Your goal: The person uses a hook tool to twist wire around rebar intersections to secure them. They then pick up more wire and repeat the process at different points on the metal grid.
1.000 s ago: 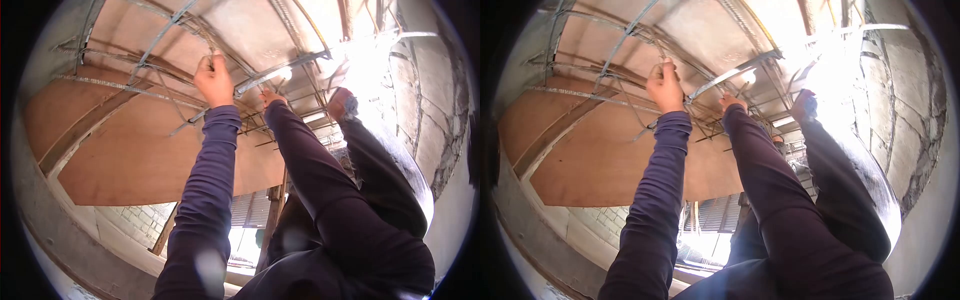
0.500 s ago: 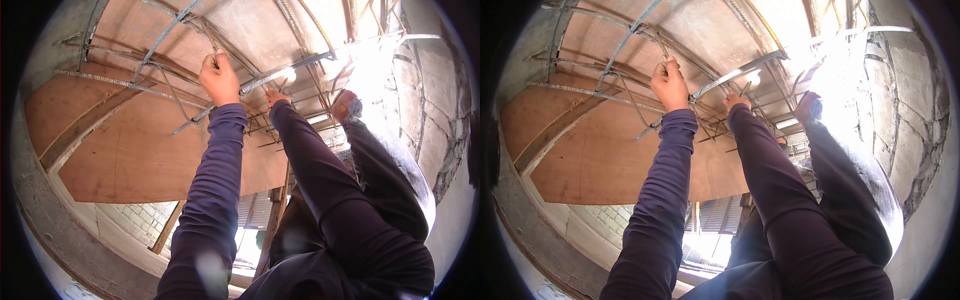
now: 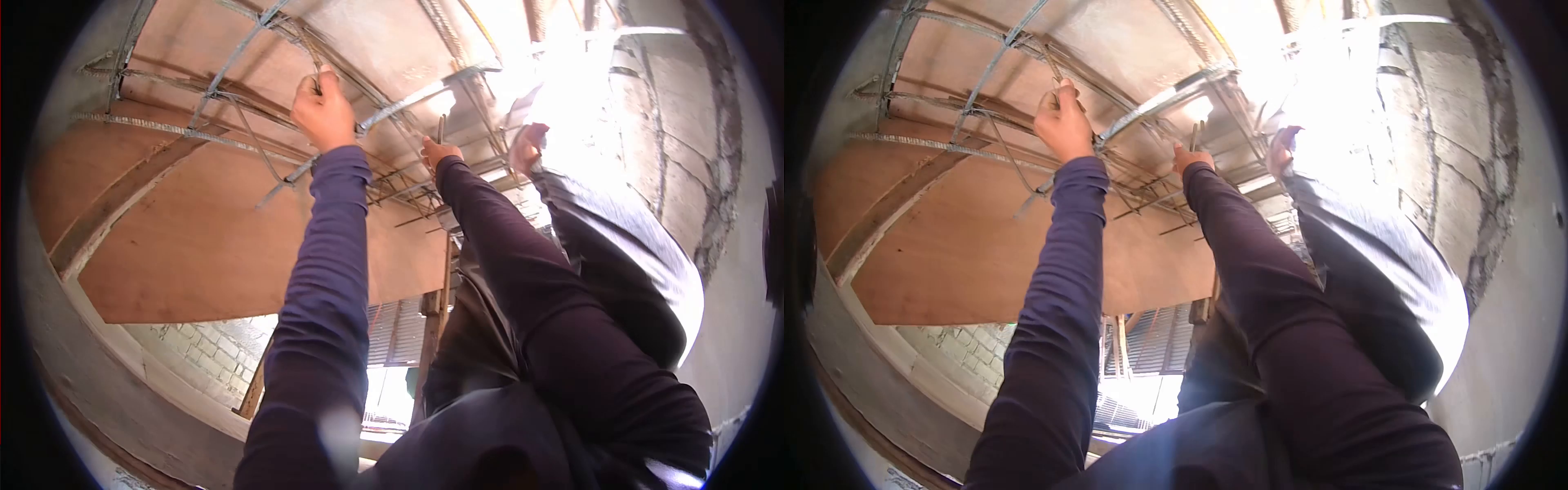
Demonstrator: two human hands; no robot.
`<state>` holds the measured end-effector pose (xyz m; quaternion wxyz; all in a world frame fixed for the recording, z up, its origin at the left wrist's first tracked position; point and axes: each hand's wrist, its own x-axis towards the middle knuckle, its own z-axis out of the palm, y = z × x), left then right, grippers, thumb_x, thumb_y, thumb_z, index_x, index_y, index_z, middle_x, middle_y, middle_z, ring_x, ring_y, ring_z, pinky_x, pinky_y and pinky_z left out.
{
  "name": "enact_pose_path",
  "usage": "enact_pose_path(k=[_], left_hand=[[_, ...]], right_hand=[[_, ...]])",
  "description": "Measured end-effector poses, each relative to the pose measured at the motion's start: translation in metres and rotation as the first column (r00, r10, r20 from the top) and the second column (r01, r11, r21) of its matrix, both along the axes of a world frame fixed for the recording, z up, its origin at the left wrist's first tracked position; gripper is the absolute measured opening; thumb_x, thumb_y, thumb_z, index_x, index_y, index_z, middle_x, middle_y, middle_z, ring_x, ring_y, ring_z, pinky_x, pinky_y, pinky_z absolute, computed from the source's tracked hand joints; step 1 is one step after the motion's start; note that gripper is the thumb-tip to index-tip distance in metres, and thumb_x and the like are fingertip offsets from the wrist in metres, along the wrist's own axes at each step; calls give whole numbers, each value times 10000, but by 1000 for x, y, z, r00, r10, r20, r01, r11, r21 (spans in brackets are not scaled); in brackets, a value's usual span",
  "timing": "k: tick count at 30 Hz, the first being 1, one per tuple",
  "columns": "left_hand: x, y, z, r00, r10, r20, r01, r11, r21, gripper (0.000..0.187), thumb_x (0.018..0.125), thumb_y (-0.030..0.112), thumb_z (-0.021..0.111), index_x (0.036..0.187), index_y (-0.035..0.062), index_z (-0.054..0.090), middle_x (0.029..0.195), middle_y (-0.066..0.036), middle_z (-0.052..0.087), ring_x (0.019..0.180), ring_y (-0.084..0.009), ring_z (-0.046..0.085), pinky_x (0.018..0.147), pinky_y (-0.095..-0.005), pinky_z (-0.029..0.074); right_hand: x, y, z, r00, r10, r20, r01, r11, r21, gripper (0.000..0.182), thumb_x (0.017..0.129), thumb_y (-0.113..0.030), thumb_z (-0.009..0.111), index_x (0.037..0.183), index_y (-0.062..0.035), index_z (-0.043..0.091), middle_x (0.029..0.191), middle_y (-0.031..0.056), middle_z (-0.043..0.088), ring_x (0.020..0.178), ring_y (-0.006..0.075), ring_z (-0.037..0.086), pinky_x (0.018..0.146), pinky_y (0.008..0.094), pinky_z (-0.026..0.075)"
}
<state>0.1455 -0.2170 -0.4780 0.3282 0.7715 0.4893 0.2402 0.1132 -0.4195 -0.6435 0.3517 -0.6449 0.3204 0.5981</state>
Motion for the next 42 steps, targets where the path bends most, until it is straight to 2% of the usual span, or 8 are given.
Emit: enact_pose_path(k=[3, 5, 6, 7, 14, 20, 31, 42], left_hand=[[-2, 2, -1, 1000, -25, 9, 25, 1000, 12, 366, 917, 270, 666, 738, -49, 681, 546, -78, 568, 527, -155, 542, 555, -331, 439], [1, 7, -2, 1000, -3, 20, 3, 1000, -5, 358, 908, 270, 673, 738, -45, 686, 550, -79, 573, 524, -155, 541, 555, -331, 438], [1, 6, 1, 999, -3, 41, 5, 999, -37, 376, 890, 287, 675, 716, -46, 657, 580, -163, 565, 551, -283, 527, 588, -407, 437], [-2, 4, 4, 998, -5, 58, 8, 998, -67, 396, 872, 303, 676, 694, -48, 627, 610, -248, 558, 577, -411, 513, 621, -482, 436], [-9, 24, -1, 962, 21, 273, 107, 889, -444, 309, 854, 258, 706, 740, -28, 730, 584, -73, 612, 597, -125, 568, 597, -317, 466], [-15, 54, -4, 967, -169, 192, 240, 863, -445, 364, 829, 309, 729, 745, -44, 713, 613, -85, 628, 601, -172, 578, 617, -353, 472], [-7, 72, 27, 832, -509, -219, 402, 827, -392, 409, 764, 416, 701, 691, 14, 729, 695, -163, 697, 689, -305, 676, 739, -367, 535], [-7, 52, 31, 946, -282, -158, 188, 877, -443, 414, 757, 395, 719, 776, -19, 724, 709, -134, 682, 689, -248, 647, 727, -360, 514]], right_hand=[[20, -55, 18, 890, 409, 203, -394, 912, -110, 696, 875, -570, 659, 1216, 37, 681, 1203, 246, 689, 1148, 383, 658, 1004, 419, 503], [47, -81, 47, 634, 741, 222, -753, 657, -44, 712, 881, -583, 649, 1233, 35, 673, 1251, 237, 673, 1175, 353, 651, 1026, 413, 491], [64, -83, 90, 578, 805, 136, -805, 590, -70, 703, 898, -595, 626, 1238, 18, 678, 1280, 229, 662, 1212, 323, 635, 1047, 416, 473], [80, -93, 129, 315, 864, 392, -939, 345, -8, 551, 885, -552, 685, 1008, -24, 782, 859, 88, 748, 742, 218, 674, 739, 375, 545], [132, -74, 374, 105, 921, 375, -961, 191, -200, 415, 876, -431, 731, 899, -17, 748, 757, 117, 689, 700, 218, 658, 684, 371, 517], [115, -55, 425, -147, 851, 504, -976, -41, -216, 350, 884, -381, 726, 899, -32, 702, 740, 172, 662, 748, 320, 677, 712, 410, 520], [76, -56, 451, -277, 725, 631, -958, -260, -122, 436, 940, -477, 620, 936, -53, 720, 801, 183, 704, 826, 380, 699, 782, 487, 531], [92, -55, 464, -184, 764, 618, -973, -230, -5, 428, 948, -403, 608, 874, -1, 737, 871, 219, 715, 903, 385, 700, 835, 472, 537]])
